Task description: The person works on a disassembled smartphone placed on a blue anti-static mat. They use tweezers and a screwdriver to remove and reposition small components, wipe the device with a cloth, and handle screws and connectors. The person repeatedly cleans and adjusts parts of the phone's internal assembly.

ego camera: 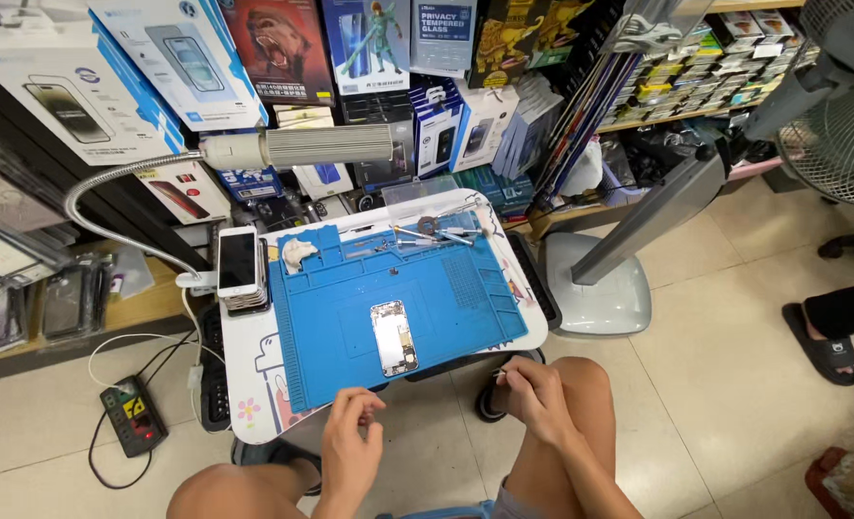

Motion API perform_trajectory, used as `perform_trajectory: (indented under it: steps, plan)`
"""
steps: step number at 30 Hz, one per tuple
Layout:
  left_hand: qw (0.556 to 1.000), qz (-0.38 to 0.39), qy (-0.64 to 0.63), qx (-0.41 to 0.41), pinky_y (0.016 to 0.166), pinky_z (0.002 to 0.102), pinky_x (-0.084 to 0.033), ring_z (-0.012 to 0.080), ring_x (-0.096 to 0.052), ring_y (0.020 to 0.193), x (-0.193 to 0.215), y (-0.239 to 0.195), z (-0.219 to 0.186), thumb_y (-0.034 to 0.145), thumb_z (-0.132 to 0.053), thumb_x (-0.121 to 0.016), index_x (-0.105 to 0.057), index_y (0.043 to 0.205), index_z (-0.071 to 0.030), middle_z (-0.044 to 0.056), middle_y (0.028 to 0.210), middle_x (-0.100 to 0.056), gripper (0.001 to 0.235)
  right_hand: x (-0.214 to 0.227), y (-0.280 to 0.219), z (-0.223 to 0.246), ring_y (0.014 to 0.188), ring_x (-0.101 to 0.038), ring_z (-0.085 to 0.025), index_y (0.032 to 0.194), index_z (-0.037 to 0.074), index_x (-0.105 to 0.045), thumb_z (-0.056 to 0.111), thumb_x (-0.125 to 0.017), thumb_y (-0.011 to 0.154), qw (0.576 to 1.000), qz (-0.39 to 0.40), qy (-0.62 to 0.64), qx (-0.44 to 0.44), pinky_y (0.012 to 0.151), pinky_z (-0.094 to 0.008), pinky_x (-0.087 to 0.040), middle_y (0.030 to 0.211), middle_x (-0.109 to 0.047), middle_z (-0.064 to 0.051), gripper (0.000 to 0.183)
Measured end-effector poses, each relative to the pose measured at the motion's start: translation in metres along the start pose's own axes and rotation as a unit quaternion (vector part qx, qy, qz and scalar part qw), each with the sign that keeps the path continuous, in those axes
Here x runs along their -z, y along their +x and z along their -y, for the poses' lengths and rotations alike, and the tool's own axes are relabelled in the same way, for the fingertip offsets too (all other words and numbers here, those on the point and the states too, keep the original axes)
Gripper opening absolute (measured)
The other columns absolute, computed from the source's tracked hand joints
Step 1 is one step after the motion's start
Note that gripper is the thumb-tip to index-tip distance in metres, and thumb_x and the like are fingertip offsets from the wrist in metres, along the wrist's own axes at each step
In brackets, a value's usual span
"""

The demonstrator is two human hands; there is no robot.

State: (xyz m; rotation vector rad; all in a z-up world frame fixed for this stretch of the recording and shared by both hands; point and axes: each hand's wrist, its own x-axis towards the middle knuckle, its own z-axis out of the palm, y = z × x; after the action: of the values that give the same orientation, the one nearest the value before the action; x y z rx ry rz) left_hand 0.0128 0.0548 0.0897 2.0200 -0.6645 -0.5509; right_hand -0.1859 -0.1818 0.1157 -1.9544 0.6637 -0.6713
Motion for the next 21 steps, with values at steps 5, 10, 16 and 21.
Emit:
perform_trajectory:
  steps: [5, 10, 16, 21]
  plan:
    - [0.999, -0.020, 0.020, -0.036, 0.080, 0.029, -0.059, 0.0156, -0.062, 0.086, 0.023, 0.014, -0.012, 0.087, 0.002, -0.052, -0.076, 0.092, -0.014, 0.000, 0.110, -0.065, 0.028, 0.005, 0.014, -0.007, 0.065, -0.051, -0.011, 0.076, 0.008, -0.069, 0.035, -0.049, 0.103, 0.999, -0.011, 0.045, 0.001, 0.066, -0.029, -0.041, 0.067, -0.061, 0.002, 0.043]
    - [0.996, -0.045, 0.068, -0.042, 0.074, 0.031, -0.059, 0.0165, -0.067, 0.091, 0.042, 0.035, -0.021, 0.091, -0.004, -0.059, -0.076, 0.095, -0.017, -0.002, 0.112, -0.068, 0.021, -0.001, 0.022, -0.008, 0.063, -0.046, -0.010, 0.075, 0.008, -0.067, 0.028, -0.049, 0.102, 0.998, -0.003, 0.065, -0.020, 0.062, -0.029, -0.037, 0.067, -0.058, 0.001, 0.038]
    - [0.987, -0.032, 0.155, -0.016, 0.079, 0.035, -0.058, 0.0162, -0.071, 0.095, 0.034, 0.045, 0.049, 0.095, -0.015, -0.066, -0.078, 0.104, -0.021, -0.005, 0.113, -0.070, 0.017, -0.001, 0.022, -0.018, 0.066, -0.053, -0.010, 0.075, 0.010, -0.068, 0.026, -0.050, 0.102, 0.999, -0.020, 0.034, -0.031, 0.066, -0.029, -0.041, 0.069, -0.062, 0.003, 0.036]
    - [0.977, 0.014, 0.211, -0.005, 0.080, 0.033, -0.057, 0.0103, -0.071, 0.095, 0.030, 0.058, 0.046, 0.097, -0.027, -0.065, -0.077, 0.107, -0.027, -0.013, 0.105, -0.073, 0.016, -0.001, 0.038, -0.026, 0.065, -0.042, -0.012, 0.073, 0.007, -0.068, 0.024, -0.050, 0.104, 0.991, -0.037, 0.111, -0.064, 0.065, -0.030, -0.036, 0.066, -0.049, 0.000, 0.039]
